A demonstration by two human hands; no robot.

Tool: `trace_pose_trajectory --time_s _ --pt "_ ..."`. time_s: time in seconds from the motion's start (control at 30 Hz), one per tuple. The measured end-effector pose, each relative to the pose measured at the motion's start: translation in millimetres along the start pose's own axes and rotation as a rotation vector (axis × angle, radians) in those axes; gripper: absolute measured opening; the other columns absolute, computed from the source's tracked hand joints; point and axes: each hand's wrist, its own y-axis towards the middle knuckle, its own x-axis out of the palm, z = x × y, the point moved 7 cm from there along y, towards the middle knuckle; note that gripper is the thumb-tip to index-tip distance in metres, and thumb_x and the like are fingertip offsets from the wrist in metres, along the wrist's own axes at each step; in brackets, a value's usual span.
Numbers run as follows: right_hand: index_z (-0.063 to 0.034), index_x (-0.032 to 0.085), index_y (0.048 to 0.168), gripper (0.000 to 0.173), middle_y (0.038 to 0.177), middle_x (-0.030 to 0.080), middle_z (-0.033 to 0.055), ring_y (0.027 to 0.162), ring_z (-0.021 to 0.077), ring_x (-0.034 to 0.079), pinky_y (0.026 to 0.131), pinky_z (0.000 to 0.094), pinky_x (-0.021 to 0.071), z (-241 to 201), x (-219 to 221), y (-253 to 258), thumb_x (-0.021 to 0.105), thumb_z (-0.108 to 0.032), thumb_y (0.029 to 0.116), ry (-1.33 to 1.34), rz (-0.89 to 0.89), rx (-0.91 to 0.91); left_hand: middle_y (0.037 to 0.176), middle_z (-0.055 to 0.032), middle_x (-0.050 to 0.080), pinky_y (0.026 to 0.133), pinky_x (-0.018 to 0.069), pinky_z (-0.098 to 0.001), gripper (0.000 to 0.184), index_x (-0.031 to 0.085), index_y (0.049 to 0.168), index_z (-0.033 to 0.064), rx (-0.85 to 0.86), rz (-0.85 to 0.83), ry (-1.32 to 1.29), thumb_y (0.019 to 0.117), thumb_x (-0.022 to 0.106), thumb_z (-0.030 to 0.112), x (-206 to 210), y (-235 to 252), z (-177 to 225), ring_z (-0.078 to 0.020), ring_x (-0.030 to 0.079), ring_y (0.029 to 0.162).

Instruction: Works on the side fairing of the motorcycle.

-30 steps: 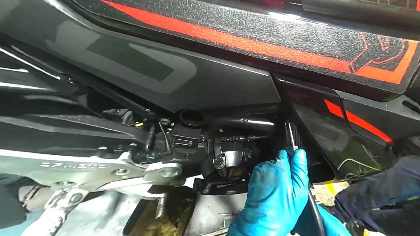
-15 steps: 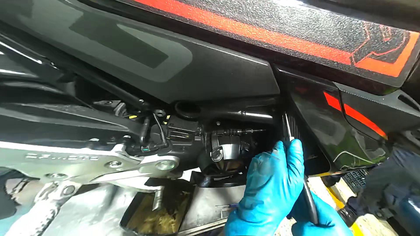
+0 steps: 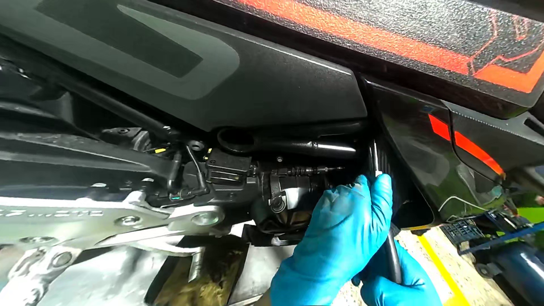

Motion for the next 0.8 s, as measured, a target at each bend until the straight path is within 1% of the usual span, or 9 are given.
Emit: trace_pose_trajectory --time_s 0.07,0.13,0.23,0.37,0.53,0.6,0.7,0.77,0.8 --pt "-0.0058 0.06 0.103 0.038 0.087 0.068 -0.0078 0.078 0.0014 0.064 0.072 0.0229 0.0557 4 -2 2 0.051 0.017 0.0742 0.028 0.034 -0.018 0.068 0.0034 0.065 0.065 0.0549 -0.0311 0.056 0.071 0.091 0.0131 0.039 0.071 0.048 0.109 0.029 0.046 -1 -1 3 -0.0091 0.067 0.069" --pt "-0.0004 0.056 0.11 0.038 0.095 0.069 -0.0049 0.088 0.0036 0.068 0.08 0.0253 0.0588 5 -1 4 0.053 0.016 0.0757 0.081 0.04 -0.034 0.066 0.0025 0.064 0.061 0.0545 -0.0307 0.054 0.071 0.09 0.0119 0.074 0.133 0.067 0.1086 0.032 0.044 -3 -2 6 -0.0097 0.066 0.066" --pt "-0.0008 0.054 0.113 0.041 0.096 0.07 -0.0068 0.089 0.0018 0.069 0.081 0.0234 0.0586 4 0 4 0.054 0.016 0.0756 0.086 0.049 -0.033 0.068 0.0016 0.064 0.061 0.0538 -0.0307 0.054 0.071 0.09 0.0114 0.072 0.119 0.05 0.1086 0.032 0.043 -2 -3 7 -0.0102 0.066 0.068" --pt "0.0046 0.05 0.12 0.044 0.1 0.068 -0.0055 0.092 0.0005 0.068 0.082 0.0217 0.0581 5 2 4 0.053 0.015 0.0769 0.045 0.032 -0.063 0.066 0.0012 0.063 0.058 0.0535 -0.0298 0.051 0.07 0.089 0.0106 0.103 0.135 0.035 0.1085 0.033 0.04 -1 -4 6 -0.0101 0.065 0.065" --pt "-0.0093 0.062 0.106 0.041 0.091 0.071 -0.0108 0.083 -0.0018 0.068 0.074 0.0206 0.0576 7 0 5 0.056 0.016 0.0735 0.078 0.028 -0.101 0.069 -0.0029 0.065 0.06 0.0551 -0.037 0.053 0.072 0.097 0.0083 0.012 0.088 0.112 0.1076 0.033 0.043 -4 -5 10 -0.0166 0.068 0.069" --pt "-0.0163 0.068 0.096 0.044 0.085 0.073 -0.0128 0.076 -0.0039 0.066 0.068 0.0187 0.056 6 -3 5 0.056 0.017 0.071 0.058 0.008 -0.081 0.074 0.0002 0.066 0.065 0.0551 -0.0356 0.052 0.071 0.102 0.0109 -0.056 -0.054 -0.037 0.1077 0.033 0.046 0 -4 4 -0.0131 0.067 0.072" --pt "-0.0183 0.068 0.083 0.032 0.073 0.064 -0.0121 0.065 -0.0025 0.058 0.059 0.0183 0.0467 7 -6 10 0.057 0.011 0.0763 0.048 -0.122 -0.069 0.074 0.0061 0.063 0.057 0.0506 -0.0215 0.036 0.063 0.103 0.0142 -0.093 -0.301 -0.516 0.1086 0.043 0.043 11 2 -3 -0.0032 0.059 0.062" --pt "-0.0211 0.068 0.083 0.027 0.074 0.063 -0.0138 0.066 -0.0034 0.057 0.06 0.0173 0.0458 6 -14 15 0.061 0.004 0.0802 0.025 -0.241 -0.048 0.073 0.0022 0.066 0.053 0.0504 -0.018 0.024 0.063 0.103 0.009 -0.113 -0.316 -0.86 0.1082 0.05 0.028 23 3 -2 -0.0032 0.06 0.057" --pt "-0.0235 0.07 0.084 0.024 0.074 0.063 -0.0155 0.066 -0.0046 0.057 0.06 0.0165 0.0463 4 -22 19 0.065 0.0 0.0809 0.006 -0.284 -0.029 0.07 0.0011 0.065 0.049 0.0504 -0.0177 0.021 0.062 0.1 0.0067 -0.125 -0.25 -0.957 0.1077 0.051 0.023 29 3 0 -0.0034 0.059 0.054"
